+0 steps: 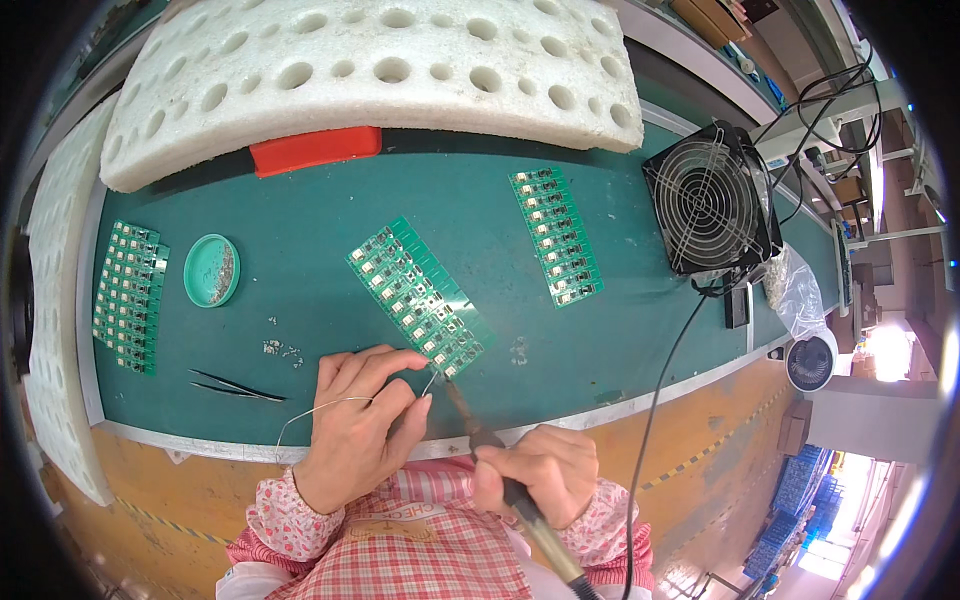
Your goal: The person solders electronic components onto printed circuit boards with a soldering iron and solder wire, using tweezers to position the components.
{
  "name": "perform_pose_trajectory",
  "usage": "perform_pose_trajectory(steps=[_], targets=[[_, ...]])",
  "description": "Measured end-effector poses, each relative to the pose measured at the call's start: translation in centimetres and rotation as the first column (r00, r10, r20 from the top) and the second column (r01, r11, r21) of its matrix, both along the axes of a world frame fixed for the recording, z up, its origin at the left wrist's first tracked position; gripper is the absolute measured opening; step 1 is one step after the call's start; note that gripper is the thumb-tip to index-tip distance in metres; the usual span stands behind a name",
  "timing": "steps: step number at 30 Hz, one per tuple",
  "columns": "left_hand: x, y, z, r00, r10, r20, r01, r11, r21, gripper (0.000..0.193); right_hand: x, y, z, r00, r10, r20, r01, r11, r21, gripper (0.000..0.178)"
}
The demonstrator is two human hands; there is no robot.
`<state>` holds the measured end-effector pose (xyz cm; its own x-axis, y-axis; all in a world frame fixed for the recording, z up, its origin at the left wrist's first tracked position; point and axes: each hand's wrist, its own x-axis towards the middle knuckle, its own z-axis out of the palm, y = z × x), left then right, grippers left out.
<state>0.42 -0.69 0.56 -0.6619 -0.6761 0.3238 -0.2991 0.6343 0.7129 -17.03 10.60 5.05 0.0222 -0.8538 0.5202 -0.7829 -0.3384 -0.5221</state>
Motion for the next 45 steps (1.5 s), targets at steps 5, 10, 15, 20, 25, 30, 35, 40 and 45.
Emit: perform_pose_trajectory(steps=[5, 10, 15, 20, 25, 30, 35, 40, 45], targets=[[-0.3, -0.6, 0.2, 0.999, 0.017, 0.032, -0.016, 0.998, -0.059, 0.017, -0.4, 0.0, 0.1, 0.995, -0.100, -0.008, 0.100, 0.995, 0.018, 0.021], [-0.7, -0.7, -0.2, 0.998, 0.037, 0.043, -0.034, 0.997, -0.067, 0.017, -0.5, -0.8, 0.0, 0.996, -0.086, 0.033, 0.086, 0.996, 0.025, 0.022], [-0.8, -0.8, -0.3, 0.998, 0.045, 0.036, -0.043, 0.997, -0.065, 0.016, -0.4, -1.6, -0.5, 0.996, -0.049, 0.071, 0.047, 0.999, 0.024, 0.021], [-0.9, -0.9, -0.3, 0.997, 0.040, 0.060, -0.036, 0.997, -0.064, 0.016, -0.3, -2.1, -0.8, 0.998, -0.055, 0.040, 0.054, 0.998, 0.024, 0.016], [-0.8, -0.8, -0.3, 0.997, 0.042, 0.067, -0.038, 0.997, -0.061, 0.016, -0.2, -2.2, -0.8, 1.000, -0.030, 0.004, 0.029, 0.999, 0.031, 0.017], [-0.7, -0.8, -0.4, 0.996, 0.045, 0.082, -0.040, 0.997, -0.067, 0.016, 0.2, -2.0, -1.3, 0.998, 0.023, -0.051, -0.024, 0.999, -0.027, 0.017], [-0.6, -0.9, -0.2, 0.998, 0.019, 0.062, -0.014, 0.996, -0.084, 0.019, 0.5, -1.7, -1.3, 0.993, 0.021, -0.115, -0.025, 0.999, -0.036, 0.015], [0.0, -1.2, 0.3, 0.998, 0.022, 0.065, -0.016, 0.997, -0.078, 0.018, 0.3, -1.4, -0.7, 1.000, 0.010, 0.015, -0.010, 1.000, -0.017, 0.017], [0.0, -1.6, 0.3, 0.995, 0.052, 0.090, -0.042, 0.993, -0.106, 0.017, -0.2, -1.4, 0.0, 0.995, -0.086, 0.053, 0.085, 0.996, 0.033, 0.015]])
